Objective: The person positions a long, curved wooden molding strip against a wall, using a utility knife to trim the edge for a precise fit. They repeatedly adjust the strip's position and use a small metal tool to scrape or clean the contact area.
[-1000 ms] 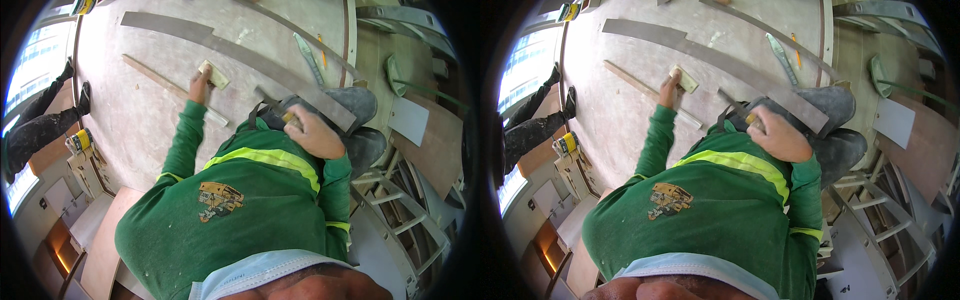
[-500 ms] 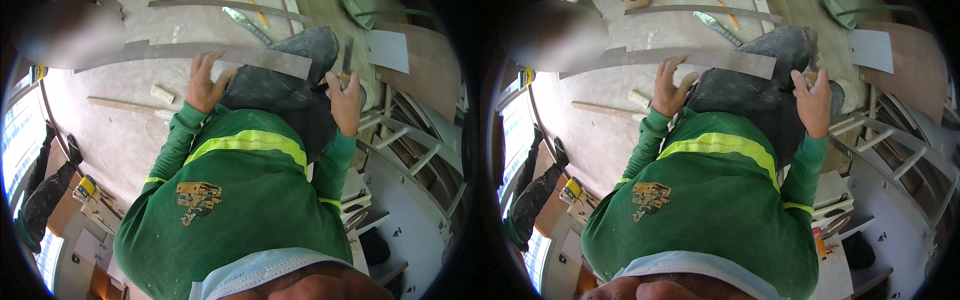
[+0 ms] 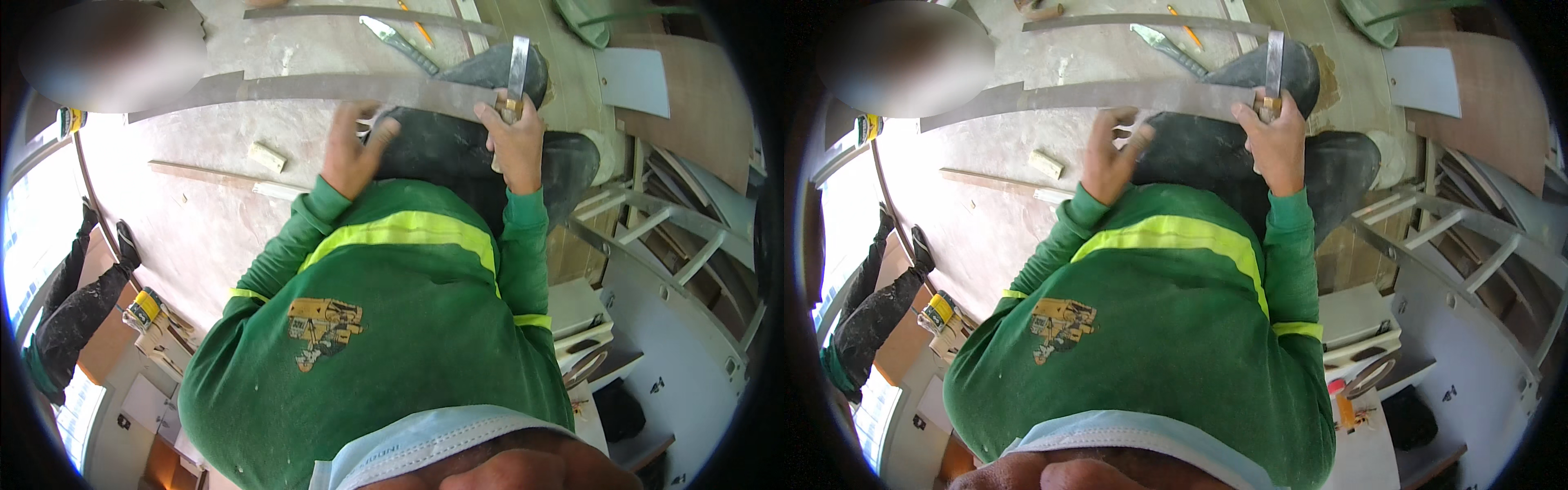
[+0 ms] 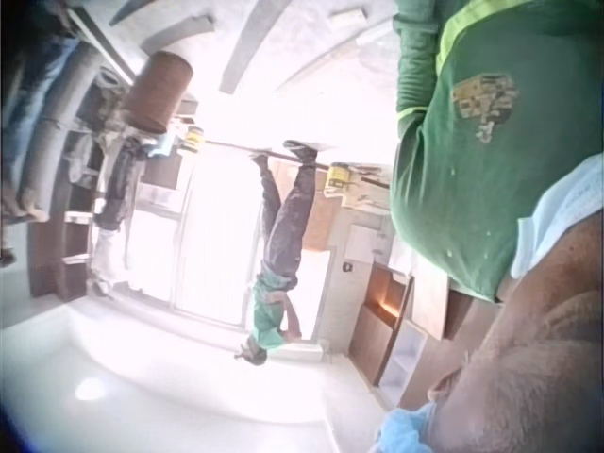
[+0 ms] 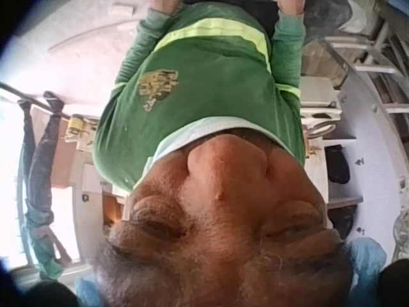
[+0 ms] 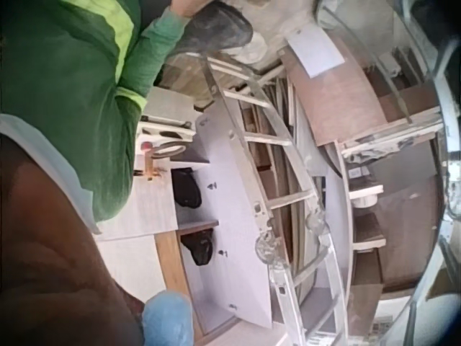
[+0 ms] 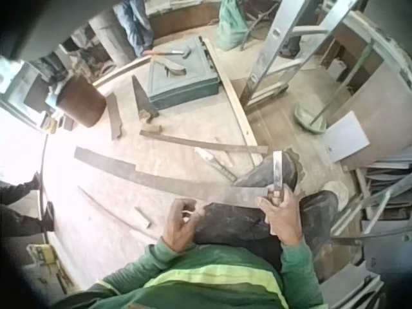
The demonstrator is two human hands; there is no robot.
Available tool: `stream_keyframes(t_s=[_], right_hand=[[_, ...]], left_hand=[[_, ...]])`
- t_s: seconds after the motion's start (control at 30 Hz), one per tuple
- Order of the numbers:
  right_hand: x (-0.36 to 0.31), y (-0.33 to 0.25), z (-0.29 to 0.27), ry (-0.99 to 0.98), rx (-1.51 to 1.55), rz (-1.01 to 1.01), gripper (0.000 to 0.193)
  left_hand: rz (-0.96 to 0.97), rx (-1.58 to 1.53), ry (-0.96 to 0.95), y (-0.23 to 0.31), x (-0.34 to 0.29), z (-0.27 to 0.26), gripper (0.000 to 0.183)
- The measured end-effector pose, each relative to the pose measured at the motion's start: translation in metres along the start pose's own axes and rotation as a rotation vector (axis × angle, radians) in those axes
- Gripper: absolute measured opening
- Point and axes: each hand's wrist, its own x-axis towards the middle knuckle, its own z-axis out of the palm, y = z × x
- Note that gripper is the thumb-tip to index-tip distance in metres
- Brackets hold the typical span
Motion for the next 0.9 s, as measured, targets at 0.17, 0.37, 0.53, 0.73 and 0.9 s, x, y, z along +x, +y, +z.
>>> stream_keyframes(t_s=[0.17,0.37,0.53,0.73,0.9], right_hand=[[0.003,0.010,-0.011,-0.012,0.171,0.069,0.037],[-0.017,0.018,-0.047,0.128,0.122,-0.022,0.043],[-0.040,0.027,-0.048,0.103,-0.071,0.014,0.054],[-0.048,0.040,-0.050,0.109,-0.116,0.032,0.050],[-0.052,0.046,-0.053,0.106,-0.371,-0.083,0.048]], left_hand=[[0.614,0.214,-0.163,0.043,0.053,0.057,0.073],[0.730,0.309,-0.232,0.024,0.103,0.127,0.072],[0.769,0.313,-0.211,0.029,0.113,0.151,0.074],[0.802,0.312,-0.164,0.017,0.120,0.156,0.071],[0.786,0.339,-0.162,0.017,0.121,0.157,0.069]])
